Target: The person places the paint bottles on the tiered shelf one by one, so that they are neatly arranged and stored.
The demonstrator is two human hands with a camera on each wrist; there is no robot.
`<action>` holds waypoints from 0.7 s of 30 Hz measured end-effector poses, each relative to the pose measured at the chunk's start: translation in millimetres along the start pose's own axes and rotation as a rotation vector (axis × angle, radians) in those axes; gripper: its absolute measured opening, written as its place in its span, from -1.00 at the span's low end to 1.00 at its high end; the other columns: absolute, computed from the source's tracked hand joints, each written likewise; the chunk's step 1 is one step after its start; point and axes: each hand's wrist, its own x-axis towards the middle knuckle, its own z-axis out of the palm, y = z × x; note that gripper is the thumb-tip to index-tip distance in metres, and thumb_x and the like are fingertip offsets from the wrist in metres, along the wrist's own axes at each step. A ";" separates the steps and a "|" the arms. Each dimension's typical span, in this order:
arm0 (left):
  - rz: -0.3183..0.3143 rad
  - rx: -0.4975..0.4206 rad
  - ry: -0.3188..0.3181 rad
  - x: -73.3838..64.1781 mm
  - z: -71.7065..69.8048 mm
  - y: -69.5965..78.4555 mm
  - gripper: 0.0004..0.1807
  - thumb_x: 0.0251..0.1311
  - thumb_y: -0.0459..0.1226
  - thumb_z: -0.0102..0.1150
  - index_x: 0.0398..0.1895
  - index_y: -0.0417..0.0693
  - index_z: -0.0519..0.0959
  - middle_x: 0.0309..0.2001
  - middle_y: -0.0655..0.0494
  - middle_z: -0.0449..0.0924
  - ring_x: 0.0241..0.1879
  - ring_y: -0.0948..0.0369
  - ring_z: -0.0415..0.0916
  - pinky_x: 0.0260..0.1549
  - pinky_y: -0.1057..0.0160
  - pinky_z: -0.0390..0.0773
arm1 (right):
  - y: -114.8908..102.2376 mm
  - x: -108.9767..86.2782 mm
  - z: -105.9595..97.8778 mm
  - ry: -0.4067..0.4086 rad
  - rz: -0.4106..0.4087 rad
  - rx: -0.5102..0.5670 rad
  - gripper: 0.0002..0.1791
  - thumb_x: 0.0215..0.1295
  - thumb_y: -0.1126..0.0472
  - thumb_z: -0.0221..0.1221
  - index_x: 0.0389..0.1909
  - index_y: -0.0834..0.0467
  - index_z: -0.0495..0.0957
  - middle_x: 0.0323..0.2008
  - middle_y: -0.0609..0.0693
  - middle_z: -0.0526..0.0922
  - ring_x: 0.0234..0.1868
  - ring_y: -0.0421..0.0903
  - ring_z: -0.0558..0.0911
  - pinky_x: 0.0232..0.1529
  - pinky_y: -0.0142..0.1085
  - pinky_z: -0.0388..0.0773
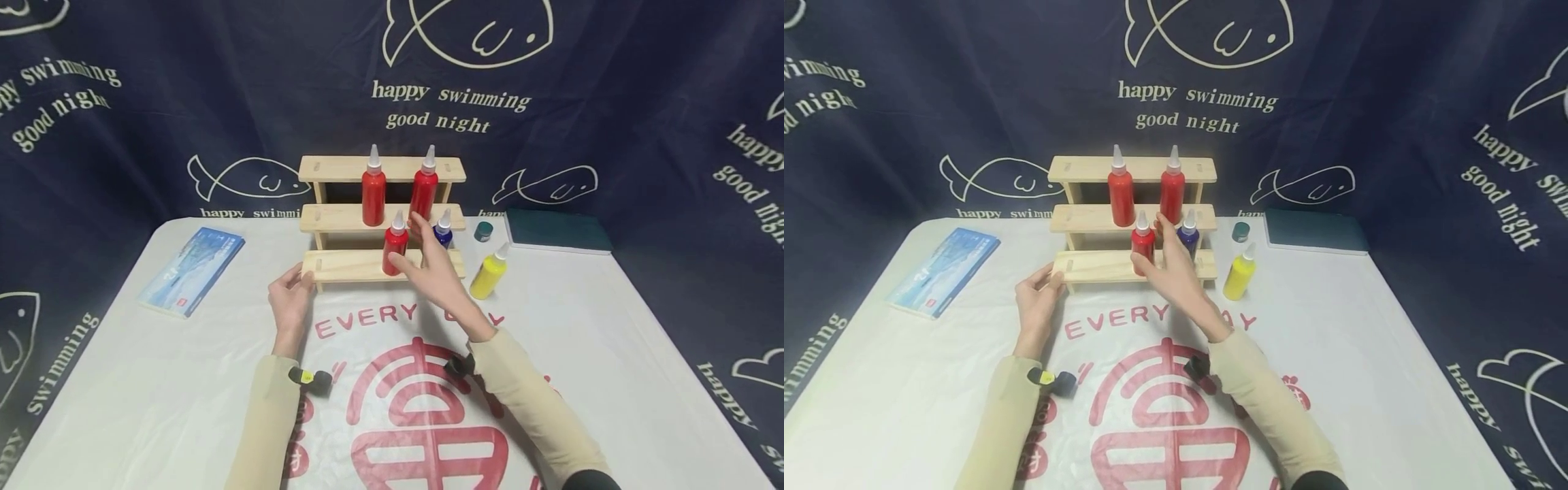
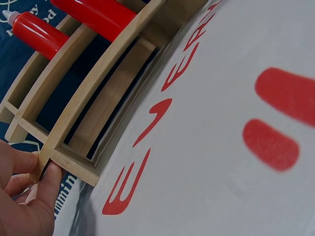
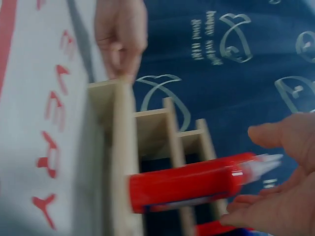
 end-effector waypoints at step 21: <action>-0.030 0.006 0.003 0.6 1.0 1.1 -0.56 0.26 -0.39 0.13 0.22 -0.20 0.51 0.04 -0.19 0.62 0.01 0.04 0.62 -0.09 0.40 0.67 | 9.0 -43.4 -116.4 0.260 -0.240 0.389 -0.22 0.24 0.54 0.16 0.47 0.21 0.13 0.39 0.15 0.33 0.41 -0.02 0.32 0.41 -0.33 0.30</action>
